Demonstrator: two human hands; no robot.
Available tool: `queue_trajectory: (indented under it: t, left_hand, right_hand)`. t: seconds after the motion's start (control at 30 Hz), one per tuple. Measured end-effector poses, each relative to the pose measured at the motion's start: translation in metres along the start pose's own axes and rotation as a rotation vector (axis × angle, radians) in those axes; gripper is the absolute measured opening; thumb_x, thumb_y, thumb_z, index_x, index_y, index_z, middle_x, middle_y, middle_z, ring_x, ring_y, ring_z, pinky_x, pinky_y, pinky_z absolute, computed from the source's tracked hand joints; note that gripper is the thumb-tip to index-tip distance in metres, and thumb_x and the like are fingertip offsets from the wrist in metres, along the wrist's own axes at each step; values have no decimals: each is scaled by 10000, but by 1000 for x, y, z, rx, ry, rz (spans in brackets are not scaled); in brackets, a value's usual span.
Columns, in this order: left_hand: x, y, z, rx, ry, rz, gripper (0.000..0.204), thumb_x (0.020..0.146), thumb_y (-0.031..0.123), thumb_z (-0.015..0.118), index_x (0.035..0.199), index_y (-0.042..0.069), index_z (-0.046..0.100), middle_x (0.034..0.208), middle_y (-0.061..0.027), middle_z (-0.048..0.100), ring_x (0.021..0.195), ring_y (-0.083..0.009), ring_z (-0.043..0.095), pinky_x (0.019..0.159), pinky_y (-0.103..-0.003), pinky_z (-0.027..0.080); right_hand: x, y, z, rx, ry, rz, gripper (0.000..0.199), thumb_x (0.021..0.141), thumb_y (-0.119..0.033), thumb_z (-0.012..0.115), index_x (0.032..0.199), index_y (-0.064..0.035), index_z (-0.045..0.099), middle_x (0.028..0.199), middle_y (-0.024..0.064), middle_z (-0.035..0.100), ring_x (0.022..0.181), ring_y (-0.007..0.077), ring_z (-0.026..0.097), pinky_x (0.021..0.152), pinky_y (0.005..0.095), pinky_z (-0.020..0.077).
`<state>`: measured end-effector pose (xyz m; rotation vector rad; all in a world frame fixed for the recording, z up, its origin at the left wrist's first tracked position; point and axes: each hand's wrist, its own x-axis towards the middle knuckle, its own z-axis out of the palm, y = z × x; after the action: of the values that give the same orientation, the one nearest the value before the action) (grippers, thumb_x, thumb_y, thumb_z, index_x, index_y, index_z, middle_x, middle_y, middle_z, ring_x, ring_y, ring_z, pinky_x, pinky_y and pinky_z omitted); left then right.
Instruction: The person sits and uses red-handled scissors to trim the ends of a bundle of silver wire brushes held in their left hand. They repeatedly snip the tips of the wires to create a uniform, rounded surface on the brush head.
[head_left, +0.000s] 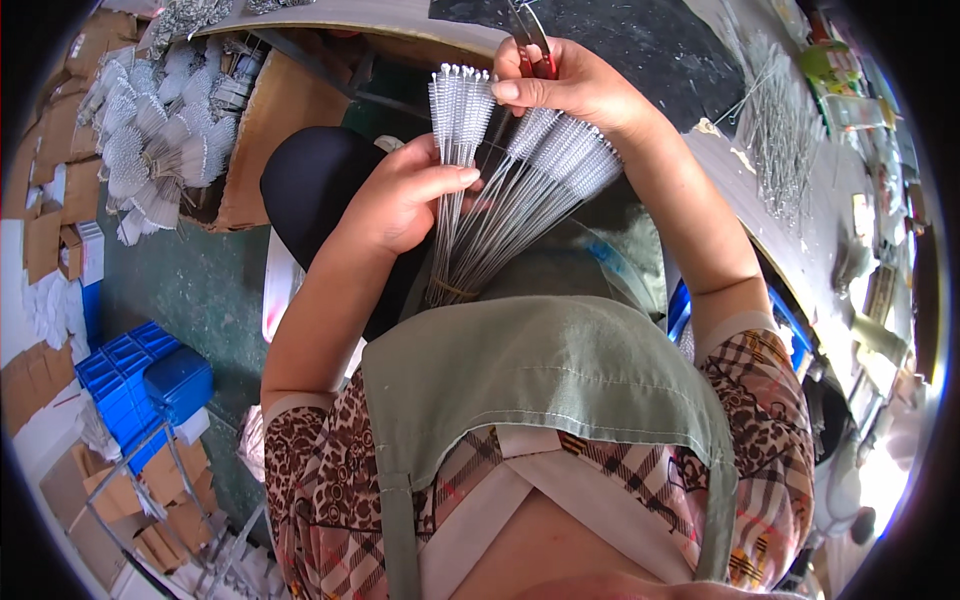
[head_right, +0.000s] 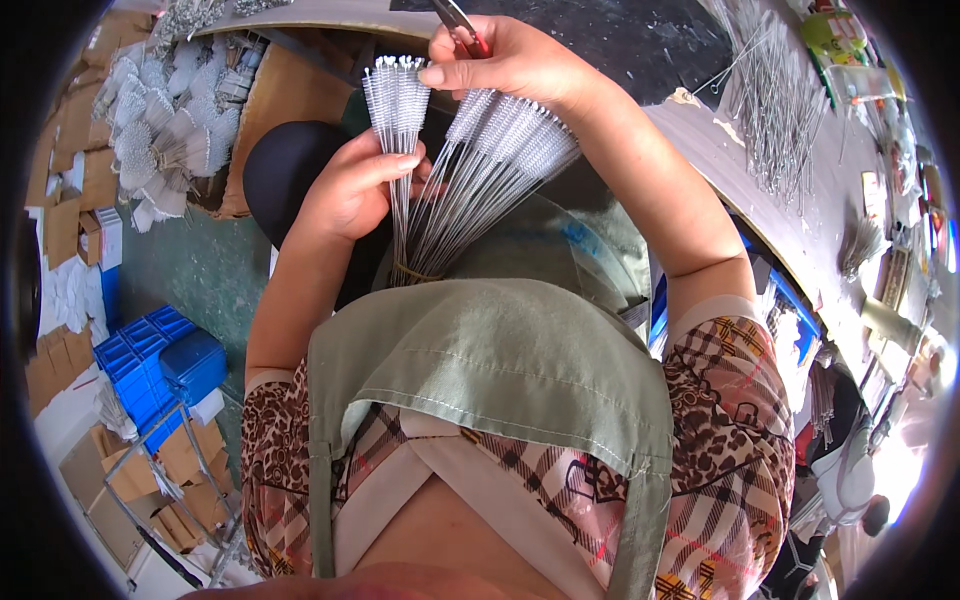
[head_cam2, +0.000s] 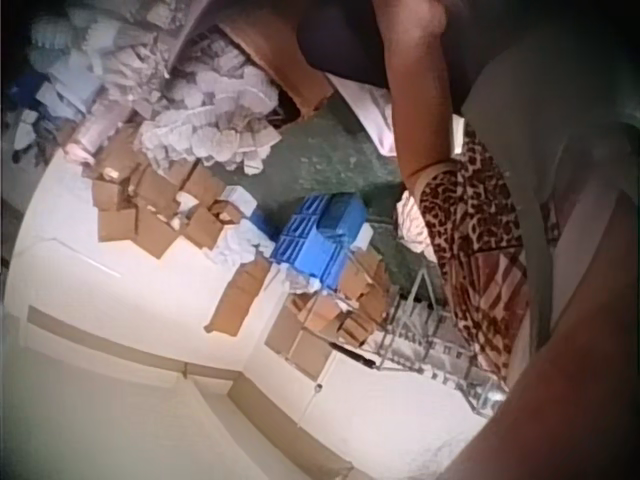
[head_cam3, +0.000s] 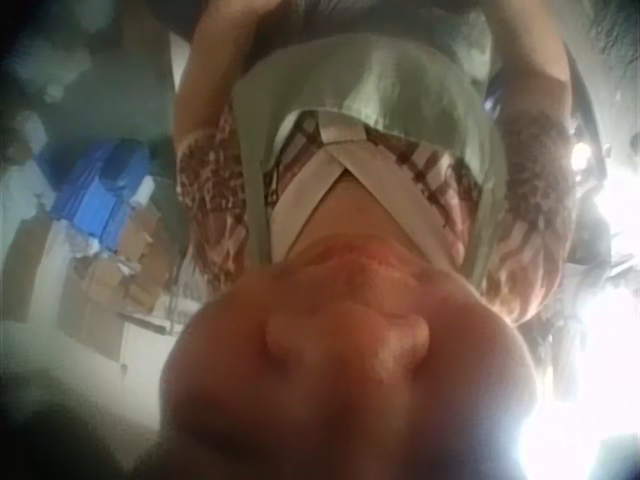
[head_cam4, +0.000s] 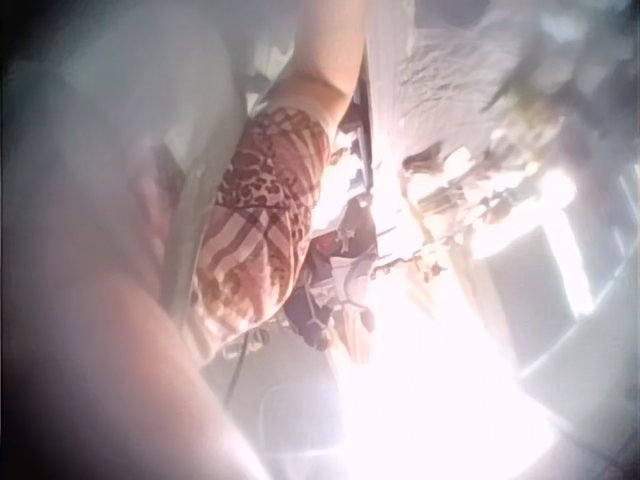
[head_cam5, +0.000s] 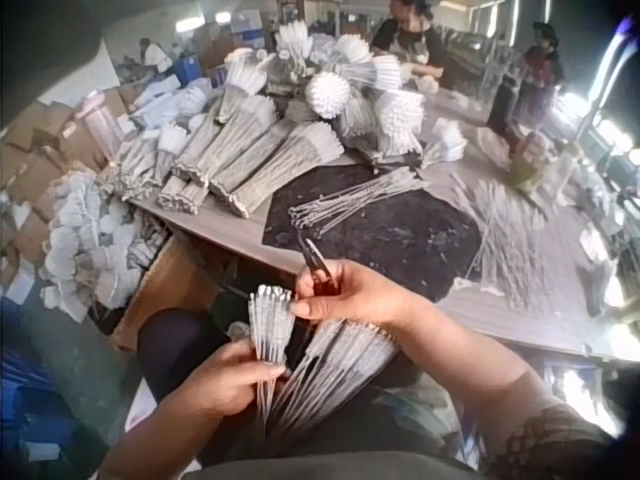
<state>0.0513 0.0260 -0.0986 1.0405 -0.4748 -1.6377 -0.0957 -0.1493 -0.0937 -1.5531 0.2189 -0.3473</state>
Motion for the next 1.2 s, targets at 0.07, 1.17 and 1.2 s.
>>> queue_trajectory:
  t: [0.07,1.17,1.2]
  left_hand:
    - [1,0,-2,41,4,14,245,803,95,643,1001,2,534,899,-70,587,815,-182,590,739,-371,504]
    - [2,-3,-2,184,88,90,240,765,41,657,976,-4,551,849,-29,592,736,-96,550,687,-246,456]
    - [2,-3,-2,186,93,90,243,765,43,659,977,-5,552,848,-29,592,734,-96,551,687,-245,456]
  right_hand:
    - [0,-4,3,40,33,30,175,798,-190,696,811,-89,555,704,-30,515,666,75,509,659,215,422]
    - [-6,-2,3,210,22,128,305,736,-221,751,915,-73,552,736,-3,550,679,97,531,682,204,421]
    - [-5,0,2,218,28,131,292,742,-221,745,909,-73,557,738,0,554,678,100,534,680,208,425]
